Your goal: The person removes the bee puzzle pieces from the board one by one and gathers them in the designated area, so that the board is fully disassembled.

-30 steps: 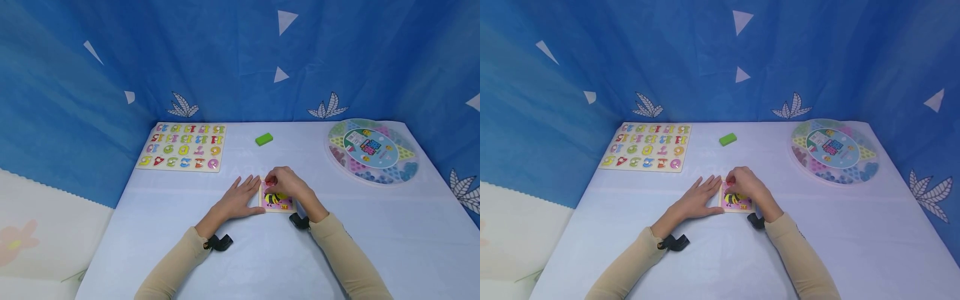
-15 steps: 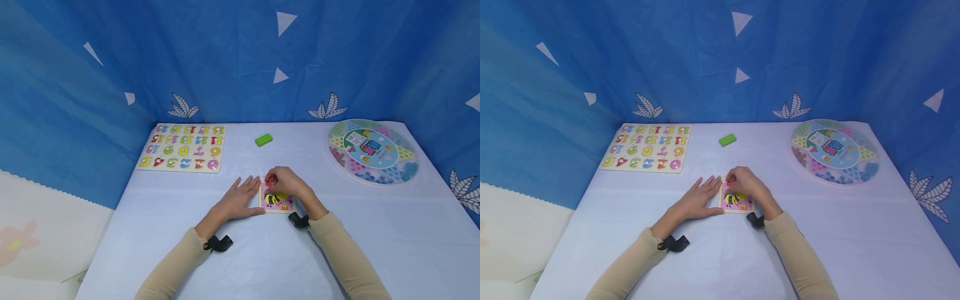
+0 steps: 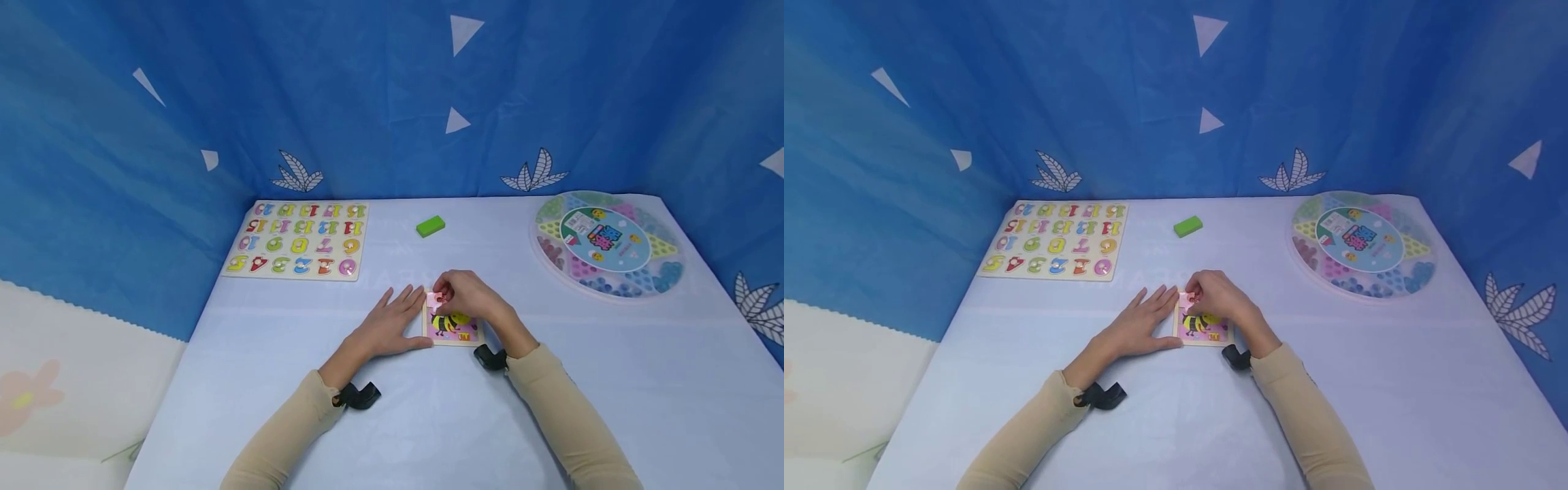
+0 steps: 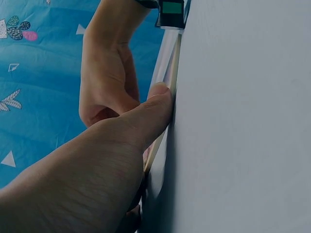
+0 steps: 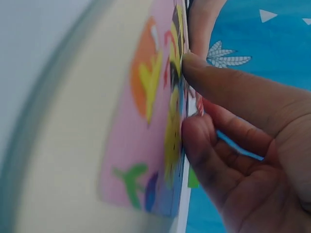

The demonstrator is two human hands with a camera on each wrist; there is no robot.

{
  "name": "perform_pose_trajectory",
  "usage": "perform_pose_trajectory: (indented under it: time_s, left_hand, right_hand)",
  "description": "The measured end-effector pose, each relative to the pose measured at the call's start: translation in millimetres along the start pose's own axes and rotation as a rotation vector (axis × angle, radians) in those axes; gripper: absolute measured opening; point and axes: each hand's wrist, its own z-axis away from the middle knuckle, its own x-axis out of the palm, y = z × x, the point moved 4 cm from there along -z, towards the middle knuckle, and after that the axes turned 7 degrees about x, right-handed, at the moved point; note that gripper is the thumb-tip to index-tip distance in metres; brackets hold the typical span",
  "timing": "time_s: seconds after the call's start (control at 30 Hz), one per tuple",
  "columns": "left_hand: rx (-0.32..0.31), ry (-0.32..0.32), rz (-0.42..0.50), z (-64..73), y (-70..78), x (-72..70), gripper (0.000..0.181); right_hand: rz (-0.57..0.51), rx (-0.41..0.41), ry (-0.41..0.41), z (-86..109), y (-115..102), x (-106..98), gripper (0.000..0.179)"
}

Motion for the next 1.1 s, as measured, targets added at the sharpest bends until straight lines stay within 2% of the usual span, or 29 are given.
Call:
perform_pose_trajectory:
  time_s: [0.3,0.53,0.87,1.1]
  left_hand:
    - [0.011,0.018,-0.014,1.5,1.4,0.0,0.095]
    - [0.007,0.01,-0.009,-0.1,1.3,-0.2,0.095]
    - [0.002,0.003,-0.004,-0.1,2.3,-0.6,0.096]
    - [-0.003,0.005,-0.006,0.9,1.6,-1.3,0.095]
  right_hand:
    - [0.023,-0.049,0.012,3.9,-1,-1,0.035]
    - [0.061,-0.112,0.052,4.7,-1,-3,0.031]
    - [0.067,-0.09,0.052,5.6,1,-7,0.031]
    - [0.021,-0.081,0.056,10.2,8,-15,0.035]
